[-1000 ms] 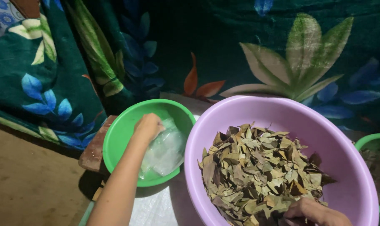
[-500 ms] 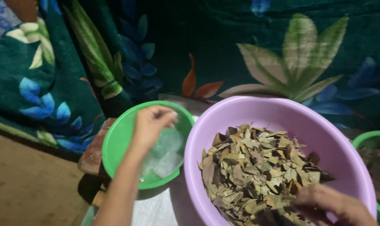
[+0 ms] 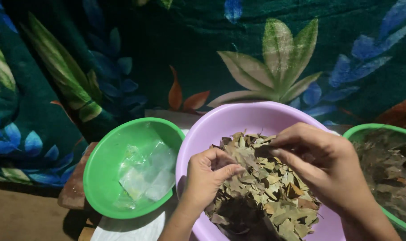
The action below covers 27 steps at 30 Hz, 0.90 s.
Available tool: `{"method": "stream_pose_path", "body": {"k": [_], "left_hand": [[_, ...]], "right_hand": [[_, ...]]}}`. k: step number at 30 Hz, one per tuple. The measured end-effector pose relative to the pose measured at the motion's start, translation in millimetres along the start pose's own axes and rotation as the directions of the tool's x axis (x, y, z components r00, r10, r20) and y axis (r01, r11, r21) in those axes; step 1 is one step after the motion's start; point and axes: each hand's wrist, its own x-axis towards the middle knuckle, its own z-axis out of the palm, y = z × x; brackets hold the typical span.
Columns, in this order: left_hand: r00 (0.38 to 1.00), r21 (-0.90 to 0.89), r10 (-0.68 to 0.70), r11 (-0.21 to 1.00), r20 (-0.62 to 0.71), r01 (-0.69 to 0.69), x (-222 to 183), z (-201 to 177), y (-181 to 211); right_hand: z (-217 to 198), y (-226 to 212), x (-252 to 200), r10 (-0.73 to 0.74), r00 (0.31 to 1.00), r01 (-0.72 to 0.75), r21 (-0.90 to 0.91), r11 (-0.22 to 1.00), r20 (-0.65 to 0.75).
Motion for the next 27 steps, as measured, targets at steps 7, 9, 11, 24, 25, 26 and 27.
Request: {"method": "stream_pose_path", "body": {"k": [7,9,11,24,25,26,27], "left_hand": [[0.993,-0.049,-0.099,0.994,0.062,0.102,-1.2,-1.9,-6.5],[0.989,-0.075,-0.123,0.989,0.086,0.130,-1.8,-2.6,-9.1],[0.983,-0.100,-0.144,0.983,0.114,0.156,-4.8,-1.7,-1.8],[0.984,-0.138,-0.176,0.975,0.013,0.176,-50.9,14.5,3.6],[0.975,-0.226,-0.223,0.950,-0.017,0.214,-54.5,17.3,1.6],[0.974,-0.224,-0.226,0.950,-0.016,0.217,-55.6,15.7,-6.9],[0.989,-0.226,-0.148,0.964,-0.026,0.138,-56.8,14.1,-15.6]], "right_hand": [[6.5,9.5,4.0,0.054,0.998,-0.055,0.018,0.998,0.038],[8.0,13.2,3.6,0.067,0.997,-0.067,0.017,0.998,0.038],[8.0,14.3,4.0,0.078,0.996,-0.079,0.015,0.997,0.034],[13.0,22.8,-39.4,0.048,0.997,-0.058,0.191,0.980,0.058],[14.9,25.1,-45.5,0.082,0.996,-0.088,0.210,0.974,0.037],[14.7,26.7,-49.2,0.086,0.996,-0.091,0.211,0.973,0.036],[14.7,28.4,-53.0,0.120,0.992,-0.128,0.214,0.969,0.050]]}}
